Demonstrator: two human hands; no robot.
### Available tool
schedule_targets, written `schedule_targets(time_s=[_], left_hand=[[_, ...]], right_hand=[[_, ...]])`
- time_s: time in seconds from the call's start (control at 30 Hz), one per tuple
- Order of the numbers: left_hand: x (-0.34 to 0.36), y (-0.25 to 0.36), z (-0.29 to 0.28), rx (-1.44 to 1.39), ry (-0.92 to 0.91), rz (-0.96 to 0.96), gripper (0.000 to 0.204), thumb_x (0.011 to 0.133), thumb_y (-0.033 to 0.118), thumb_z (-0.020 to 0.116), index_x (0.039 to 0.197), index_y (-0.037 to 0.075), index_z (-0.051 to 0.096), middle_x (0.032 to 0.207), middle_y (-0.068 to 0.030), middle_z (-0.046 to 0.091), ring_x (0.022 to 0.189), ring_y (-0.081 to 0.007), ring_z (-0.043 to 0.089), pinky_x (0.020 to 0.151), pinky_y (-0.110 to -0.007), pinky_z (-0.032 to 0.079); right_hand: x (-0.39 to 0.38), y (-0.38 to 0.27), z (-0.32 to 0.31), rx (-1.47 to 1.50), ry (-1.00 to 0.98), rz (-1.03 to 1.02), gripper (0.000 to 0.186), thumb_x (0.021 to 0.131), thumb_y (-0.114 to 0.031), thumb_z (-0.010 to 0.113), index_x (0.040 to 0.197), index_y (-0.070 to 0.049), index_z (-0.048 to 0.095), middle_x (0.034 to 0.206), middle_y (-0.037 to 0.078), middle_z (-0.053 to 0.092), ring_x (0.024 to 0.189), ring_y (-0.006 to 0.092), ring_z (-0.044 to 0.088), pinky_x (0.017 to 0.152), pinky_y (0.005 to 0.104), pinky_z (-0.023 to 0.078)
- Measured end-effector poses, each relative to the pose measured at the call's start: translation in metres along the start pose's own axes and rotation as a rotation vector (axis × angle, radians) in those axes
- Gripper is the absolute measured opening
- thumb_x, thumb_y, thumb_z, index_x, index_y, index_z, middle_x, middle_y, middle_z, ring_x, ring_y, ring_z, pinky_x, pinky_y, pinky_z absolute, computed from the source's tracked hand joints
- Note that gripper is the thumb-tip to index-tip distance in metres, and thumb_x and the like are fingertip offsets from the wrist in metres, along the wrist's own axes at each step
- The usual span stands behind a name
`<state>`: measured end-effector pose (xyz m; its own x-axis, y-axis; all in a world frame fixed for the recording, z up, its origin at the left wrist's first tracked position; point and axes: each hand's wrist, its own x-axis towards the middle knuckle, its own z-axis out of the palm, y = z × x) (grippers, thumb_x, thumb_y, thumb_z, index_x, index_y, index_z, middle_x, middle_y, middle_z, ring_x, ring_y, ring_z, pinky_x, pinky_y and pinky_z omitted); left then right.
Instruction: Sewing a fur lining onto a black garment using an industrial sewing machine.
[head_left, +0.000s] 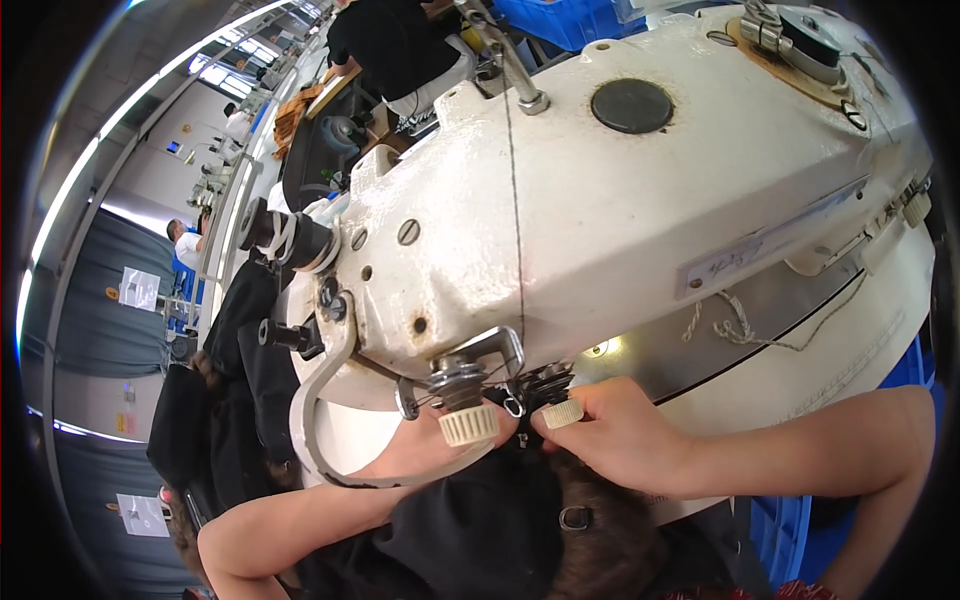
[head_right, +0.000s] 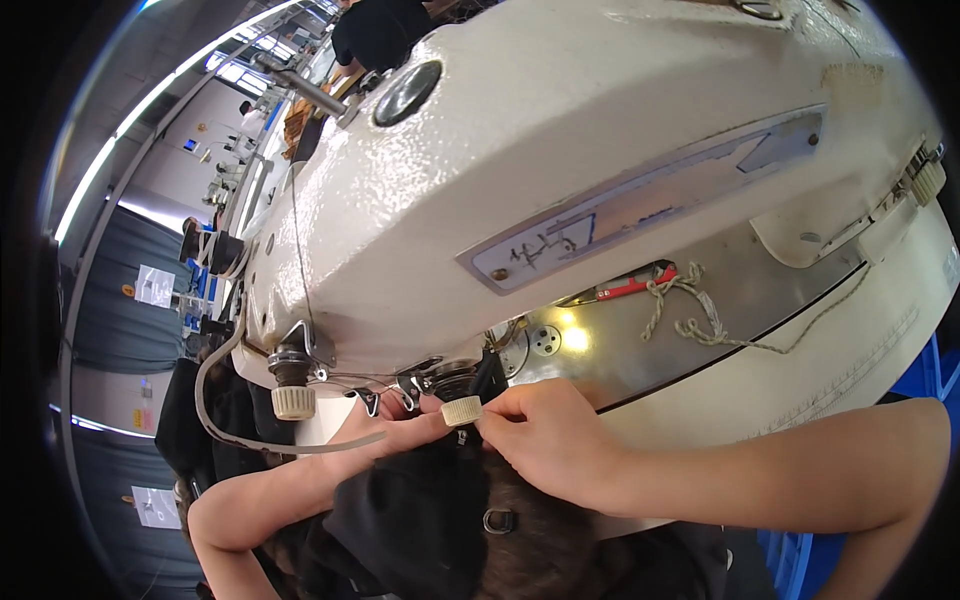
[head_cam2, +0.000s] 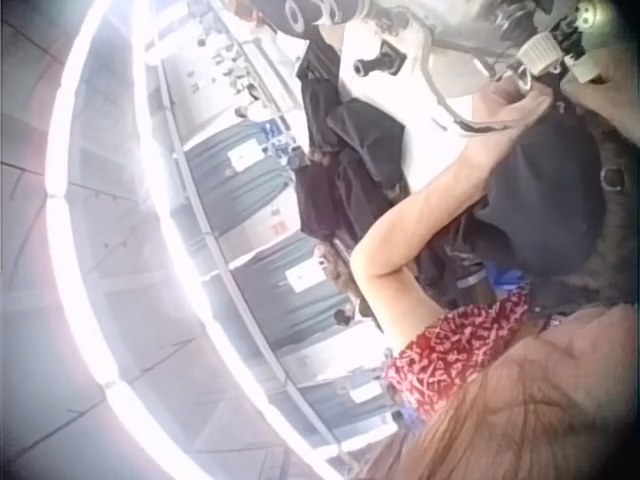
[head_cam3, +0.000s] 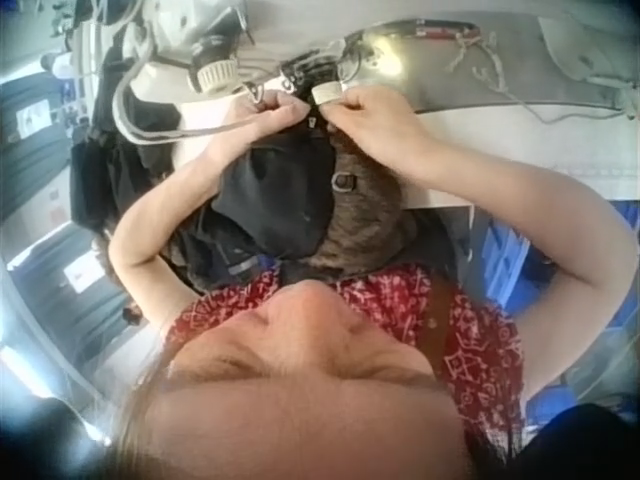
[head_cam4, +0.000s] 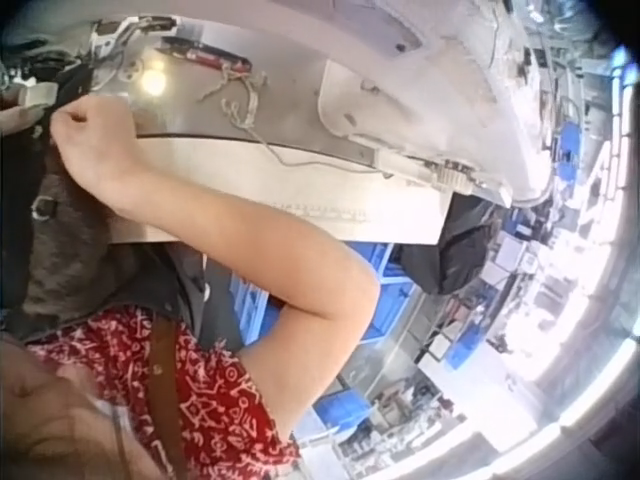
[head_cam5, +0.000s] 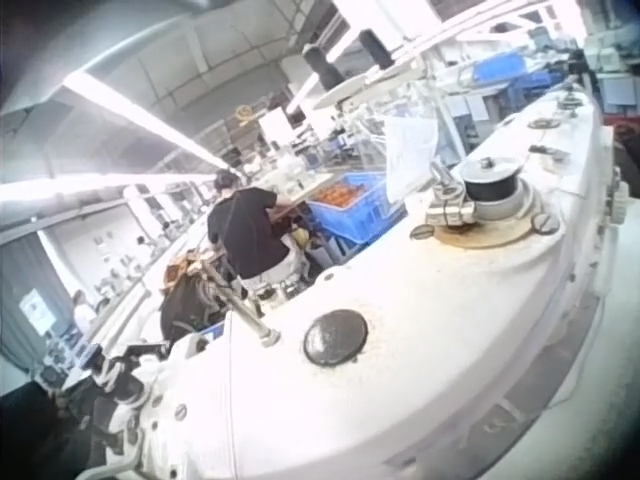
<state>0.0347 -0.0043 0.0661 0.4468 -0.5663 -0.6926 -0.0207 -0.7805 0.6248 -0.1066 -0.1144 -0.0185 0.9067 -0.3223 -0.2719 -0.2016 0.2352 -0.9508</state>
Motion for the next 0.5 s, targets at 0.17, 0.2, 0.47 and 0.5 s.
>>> schedule_targets(time_s=[0.17,0.2,0.47,0.5], left_hand=[[0.001,0.002,0.003,0.025,-0.021,0.033,0.02,0.082,0.026,0.071,0.073,0.01,0.062,0.067,0.0098,0.049,0.062,0.0003,0.038,0.057,-0.02,0.031],[0.001,-0.002,0.002,-0.026,-0.039,0.038,0.021,0.081,0.027,0.072,0.073,0.01,0.062,0.066,0.0098,0.048,0.062,0.0002,0.037,0.056,-0.02,0.03],[0.008,-0.015,0.003,0.052,-0.045,0.006,0.017,0.088,0.019,0.068,0.097,0.004,0.067,0.084,0.0013,0.064,0.076,-0.0042,0.055,0.065,-0.023,0.045],[0.007,-0.017,0.002,0.078,-0.031,-0.001,0.02,0.089,0.02,0.067,0.1,0.003,0.067,0.085,-0.0001,0.065,0.076,-0.0044,0.055,0.063,-0.023,0.045]], right_hand=[[0.004,-0.011,-0.009,0.035,-0.101,0.244,0.029,0.09,-0.025,0.061,0.078,0.0,0.07,0.067,0.003,0.064,0.061,0.008,0.055,0.057,0.026,0.044],[0.006,-0.007,-0.008,0.078,-0.119,0.268,0.03,0.09,-0.026,0.062,0.077,0.0,0.07,0.066,0.002,0.063,0.06,0.008,0.054,0.057,0.0258,0.044],[0.003,-0.004,-0.005,0.079,-0.041,0.317,0.024,0.084,-0.021,0.063,0.077,0.001,0.069,0.069,0.002,0.063,0.062,0.0069,0.052,0.058,0.025,0.042],[0.001,-0.005,-0.005,0.056,-0.025,0.315,0.023,0.083,-0.02,0.063,0.078,0.001,0.07,0.07,0.001,0.063,0.063,0.0065,0.052,0.058,0.0248,0.042]])
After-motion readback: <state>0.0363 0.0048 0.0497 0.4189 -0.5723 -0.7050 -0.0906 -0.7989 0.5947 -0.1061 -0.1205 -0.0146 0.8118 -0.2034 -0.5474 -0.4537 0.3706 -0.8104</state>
